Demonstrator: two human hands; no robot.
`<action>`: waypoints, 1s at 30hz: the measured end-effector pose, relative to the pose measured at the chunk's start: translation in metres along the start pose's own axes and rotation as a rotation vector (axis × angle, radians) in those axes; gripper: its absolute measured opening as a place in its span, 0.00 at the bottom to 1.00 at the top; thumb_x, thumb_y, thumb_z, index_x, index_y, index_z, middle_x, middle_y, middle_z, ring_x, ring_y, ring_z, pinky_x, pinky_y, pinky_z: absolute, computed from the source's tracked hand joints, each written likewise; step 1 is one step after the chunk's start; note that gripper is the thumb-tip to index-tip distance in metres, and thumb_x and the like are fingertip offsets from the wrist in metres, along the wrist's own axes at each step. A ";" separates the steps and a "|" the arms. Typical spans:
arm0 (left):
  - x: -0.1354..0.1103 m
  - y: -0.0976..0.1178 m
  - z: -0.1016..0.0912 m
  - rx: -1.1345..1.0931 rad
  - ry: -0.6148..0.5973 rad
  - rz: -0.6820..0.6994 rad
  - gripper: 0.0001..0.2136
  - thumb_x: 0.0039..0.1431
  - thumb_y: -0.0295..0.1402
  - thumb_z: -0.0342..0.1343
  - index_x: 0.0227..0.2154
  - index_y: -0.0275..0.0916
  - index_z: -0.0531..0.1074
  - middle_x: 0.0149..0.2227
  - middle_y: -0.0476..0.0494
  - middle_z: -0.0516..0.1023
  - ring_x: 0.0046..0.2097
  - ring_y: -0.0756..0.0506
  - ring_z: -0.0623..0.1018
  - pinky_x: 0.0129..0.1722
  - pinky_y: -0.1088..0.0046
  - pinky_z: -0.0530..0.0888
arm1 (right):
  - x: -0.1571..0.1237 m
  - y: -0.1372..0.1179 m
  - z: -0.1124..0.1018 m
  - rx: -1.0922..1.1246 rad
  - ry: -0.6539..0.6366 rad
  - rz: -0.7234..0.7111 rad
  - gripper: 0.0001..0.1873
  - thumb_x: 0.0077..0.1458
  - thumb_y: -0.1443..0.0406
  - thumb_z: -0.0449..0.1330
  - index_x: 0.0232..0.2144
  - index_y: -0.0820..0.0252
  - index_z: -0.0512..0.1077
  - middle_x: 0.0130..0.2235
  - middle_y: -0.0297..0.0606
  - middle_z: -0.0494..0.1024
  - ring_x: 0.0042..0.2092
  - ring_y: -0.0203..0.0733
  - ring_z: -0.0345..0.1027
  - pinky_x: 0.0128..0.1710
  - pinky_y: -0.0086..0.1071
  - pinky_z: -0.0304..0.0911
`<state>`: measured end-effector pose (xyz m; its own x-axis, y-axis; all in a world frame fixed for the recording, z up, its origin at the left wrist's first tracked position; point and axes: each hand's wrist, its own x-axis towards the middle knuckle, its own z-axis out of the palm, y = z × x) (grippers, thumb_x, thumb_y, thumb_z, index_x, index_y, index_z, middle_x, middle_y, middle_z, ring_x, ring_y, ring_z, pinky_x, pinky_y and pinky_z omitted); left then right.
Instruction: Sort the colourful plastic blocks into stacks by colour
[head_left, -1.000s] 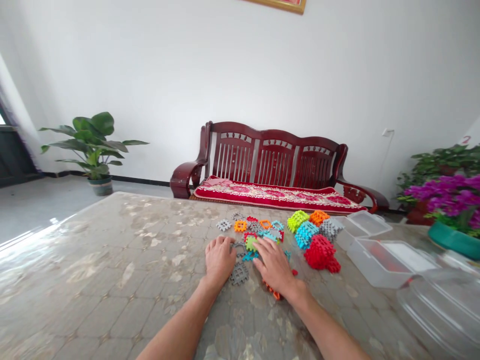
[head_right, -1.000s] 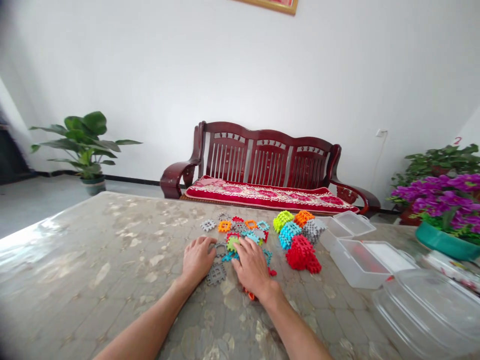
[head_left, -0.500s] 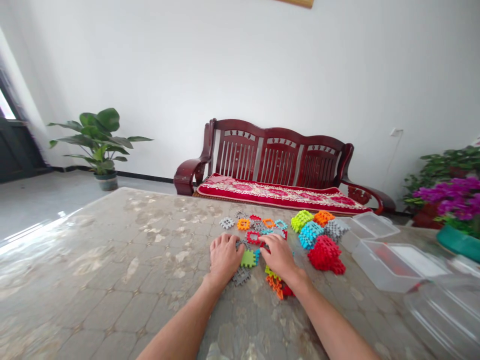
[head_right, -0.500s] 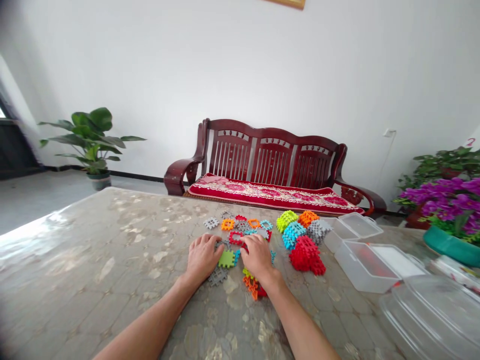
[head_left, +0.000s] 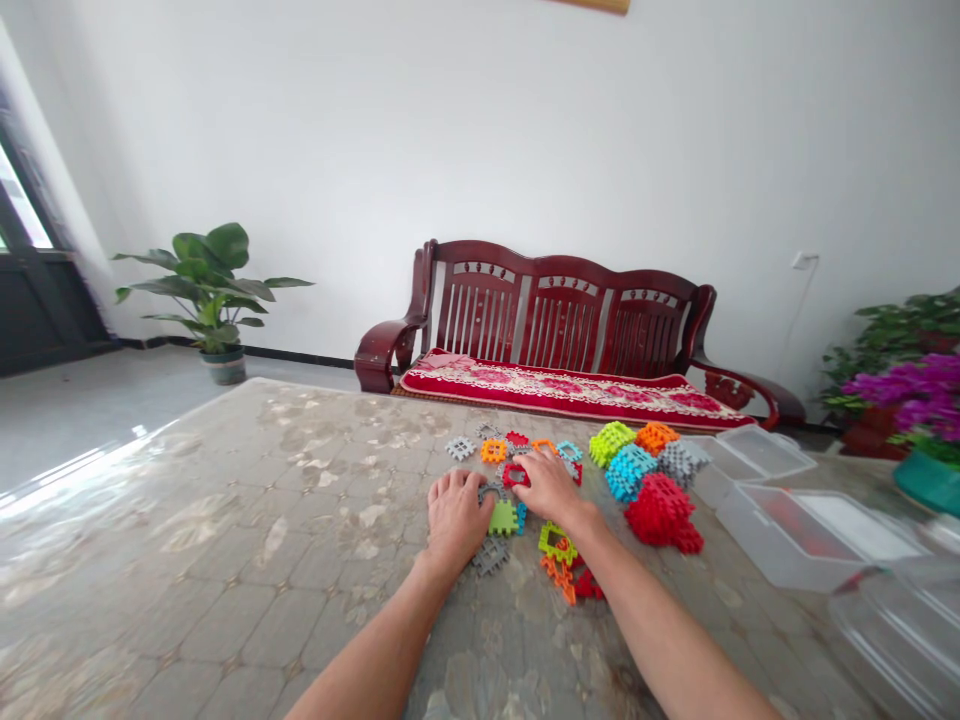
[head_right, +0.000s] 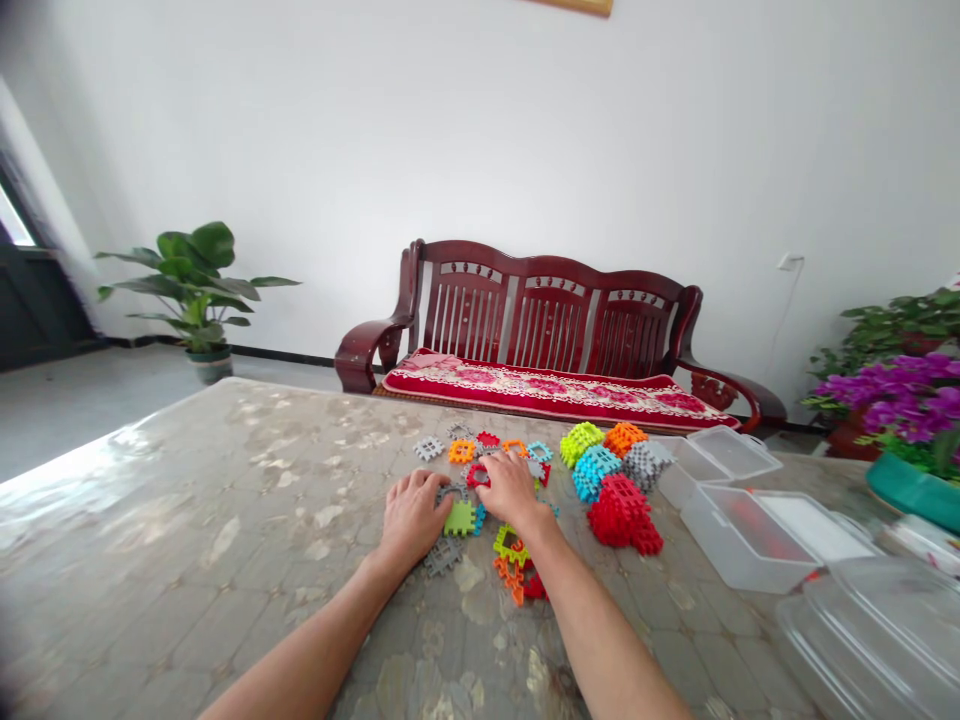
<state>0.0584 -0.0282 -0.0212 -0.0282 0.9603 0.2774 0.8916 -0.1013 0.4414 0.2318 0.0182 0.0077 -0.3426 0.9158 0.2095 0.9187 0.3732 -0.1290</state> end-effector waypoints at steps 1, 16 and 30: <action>0.000 0.000 0.000 0.002 -0.001 -0.004 0.13 0.61 0.37 0.52 0.46 0.44 0.76 0.49 0.42 0.76 0.53 0.39 0.72 0.55 0.61 0.63 | -0.001 0.000 0.001 -0.004 0.000 0.003 0.21 0.53 0.65 0.60 0.50 0.59 0.74 0.52 0.44 0.77 0.56 0.50 0.64 0.57 0.39 0.56; -0.001 0.000 -0.001 0.020 -0.007 -0.008 0.13 0.61 0.37 0.52 0.45 0.45 0.76 0.49 0.43 0.76 0.52 0.40 0.72 0.55 0.62 0.63 | -0.009 -0.008 -0.009 -0.054 0.138 0.059 0.17 0.67 0.65 0.48 0.42 0.55 0.77 0.42 0.40 0.83 0.45 0.42 0.74 0.46 0.31 0.60; 0.000 0.001 -0.003 0.017 -0.030 -0.010 0.13 0.61 0.37 0.51 0.46 0.45 0.76 0.50 0.43 0.76 0.53 0.40 0.71 0.56 0.61 0.62 | -0.072 0.058 -0.001 0.158 0.397 0.260 0.14 0.63 0.62 0.51 0.42 0.55 0.76 0.43 0.39 0.82 0.42 0.45 0.77 0.41 0.34 0.66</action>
<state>0.0582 -0.0293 -0.0184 -0.0241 0.9686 0.2475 0.8991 -0.0873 0.4290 0.3099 -0.0263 -0.0137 0.0234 0.8658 0.4999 0.9122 0.1862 -0.3650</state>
